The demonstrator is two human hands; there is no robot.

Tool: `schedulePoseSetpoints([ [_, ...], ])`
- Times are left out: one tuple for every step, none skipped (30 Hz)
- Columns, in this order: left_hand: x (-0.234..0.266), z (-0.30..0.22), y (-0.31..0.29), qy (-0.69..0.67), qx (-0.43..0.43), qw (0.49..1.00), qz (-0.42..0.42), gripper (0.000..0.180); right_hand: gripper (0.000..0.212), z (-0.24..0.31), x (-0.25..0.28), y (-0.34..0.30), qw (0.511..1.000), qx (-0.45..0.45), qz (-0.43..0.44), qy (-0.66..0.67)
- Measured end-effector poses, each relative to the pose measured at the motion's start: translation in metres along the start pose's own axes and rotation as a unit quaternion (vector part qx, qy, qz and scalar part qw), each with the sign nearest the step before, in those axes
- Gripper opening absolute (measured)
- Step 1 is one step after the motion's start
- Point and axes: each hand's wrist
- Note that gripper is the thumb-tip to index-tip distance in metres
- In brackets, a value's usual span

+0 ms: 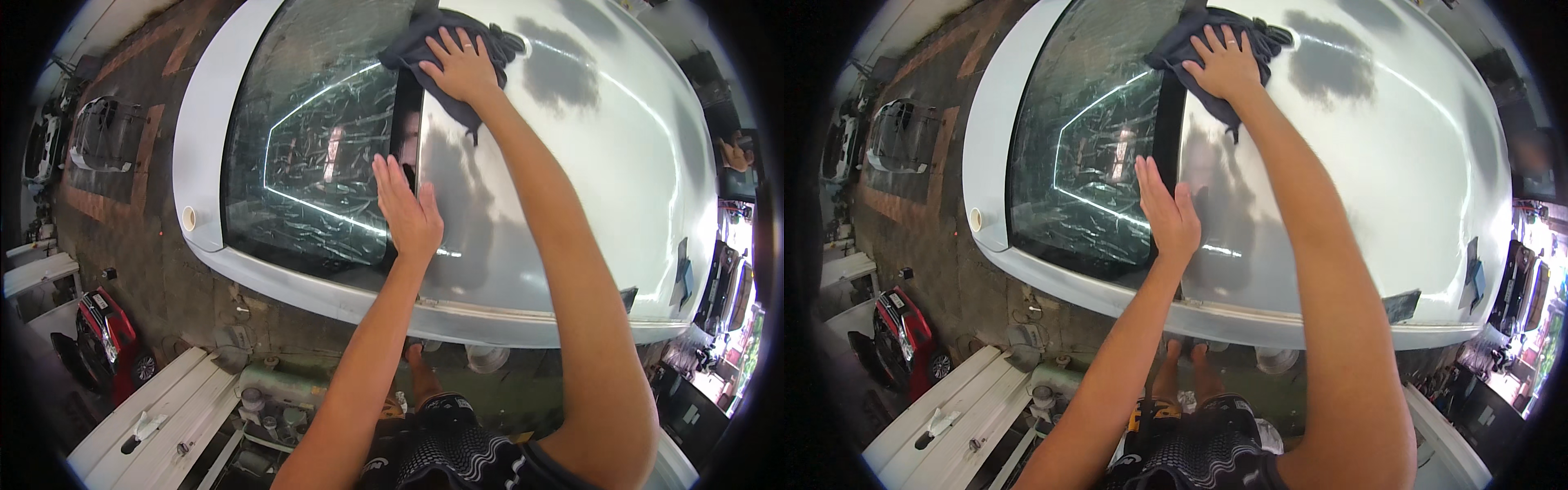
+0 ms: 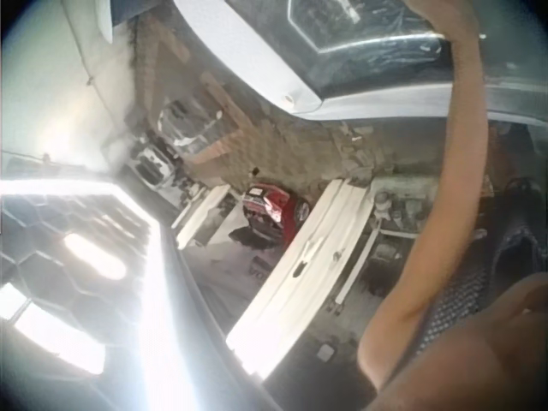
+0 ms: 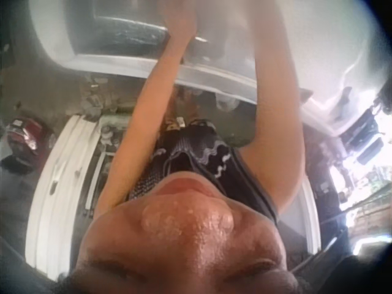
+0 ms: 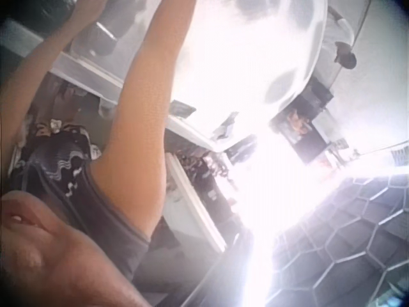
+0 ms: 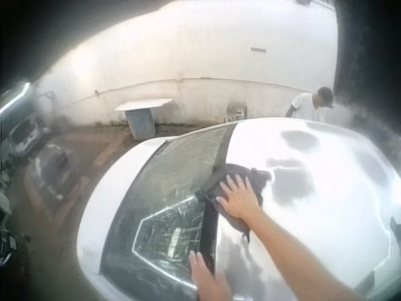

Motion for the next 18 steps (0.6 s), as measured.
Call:
schedulePoseSetpoints([
  [0.001, 0.003, 0.0, 0.003, -0.002, 1.0, -0.006, 0.067, 0.063, 0.013, 0.0, -0.003, 1.0, 0.002, 0.0, 0.005],
  [0.001, 0.005, 0.0, 0.003, -0.003, 1.0, -0.014, 0.067, 0.063, 0.022, 0.003, -0.007, 1.0, 0.006, 0.0, 0.006],
  [0.003, 0.008, 0.0, -0.002, -0.001, 1.0, -0.027, 0.066, 0.062, 0.037, 0.01, -0.016, 0.999, 0.033, 0.001, 0.019],
  [0.003, 0.011, 0.001, -0.021, 0.004, 0.999, -0.041, 0.066, 0.061, 0.051, 0.019, -0.034, 0.998, 0.058, 0.002, 0.03],
  [0.005, 0.013, 0.002, -0.04, 0.012, 0.997, -0.059, 0.066, 0.061, 0.064, 0.032, -0.052, 0.995, 0.089, 0.004, 0.04],
  [0.004, 0.013, 0.002, -0.063, 0.019, 0.995, -0.077, 0.066, 0.06, 0.069, 0.044, -0.068, 0.995, 0.089, 0.002, 0.053],
  [0.004, 0.013, 0.002, -0.102, 0.034, 0.989, -0.097, 0.067, 0.059, 0.071, 0.056, -0.085, 0.994, 0.09, 0.001, 0.065],
  [0.004, 0.014, 0.0, -0.125, 0.048, 0.986, -0.1, 0.068, 0.058, 0.076, 0.07, -0.105, 0.993, 0.09, 0.003, 0.077],
  [0.004, 0.014, 0.002, -0.149, 0.06, 0.981, -0.105, 0.069, 0.057, 0.081, 0.086, -0.119, 0.992, 0.098, 0.007, 0.078],
  [0.006, 0.015, 0.004, -0.172, 0.072, 0.976, -0.11, 0.069, 0.056, 0.09, 0.104, -0.14, 0.989, 0.117, 0.025, 0.09],
  [0.011, 0.022, 0.011, -0.211, 0.127, 0.964, -0.103, 0.07, 0.056, 0.101, 0.128, -0.157, 0.985, 0.137, 0.037, 0.101],
  [0.023, 0.03, 0.01, -0.232, 0.161, 0.954, -0.096, 0.069, 0.055, 0.111, 0.148, -0.179, 0.981, 0.151, 0.051, 0.113],
  [0.036, 0.04, 0.01, -0.255, 0.193, 0.944, -0.084, 0.069, 0.054, 0.114, 0.167, -0.204, 0.973, 0.162, 0.076, 0.145],
  [0.052, 0.053, 0.011, -0.275, 0.225, 0.932, -0.073, 0.068, 0.053, 0.116, 0.185, -0.227, 0.963, 0.175, 0.1, 0.179],
  [0.071, 0.069, -0.001, -0.252, 0.217, 0.94, -0.069, 0.065, 0.054, 0.111, 0.207, -0.247, 0.956, 0.185, 0.124, 0.189],
  [0.094, 0.08, -0.02, -0.231, 0.209, 0.948, -0.062, 0.063, 0.055, 0.099, 0.227, -0.266, 0.95, 0.192, 0.148, 0.198],
  [0.121, 0.083, -0.043, -0.212, 0.203, 0.955, -0.044, 0.059, 0.056, 0.081, 0.24, -0.285, 0.951, 0.187, 0.174, 0.175],
  [0.153, 0.083, -0.073, -0.194, 0.196, 0.961, -0.023, 0.056, 0.058, 0.06, 0.254, -0.305, 0.952, 0.178, 0.201, 0.15],
])
Point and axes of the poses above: each hand's wrist, its own y-axis towards the middle knuckle, its own x-axis out of the back of the hand, z = x × y, and after that the axes turned 11 degrees about -z, right-handed
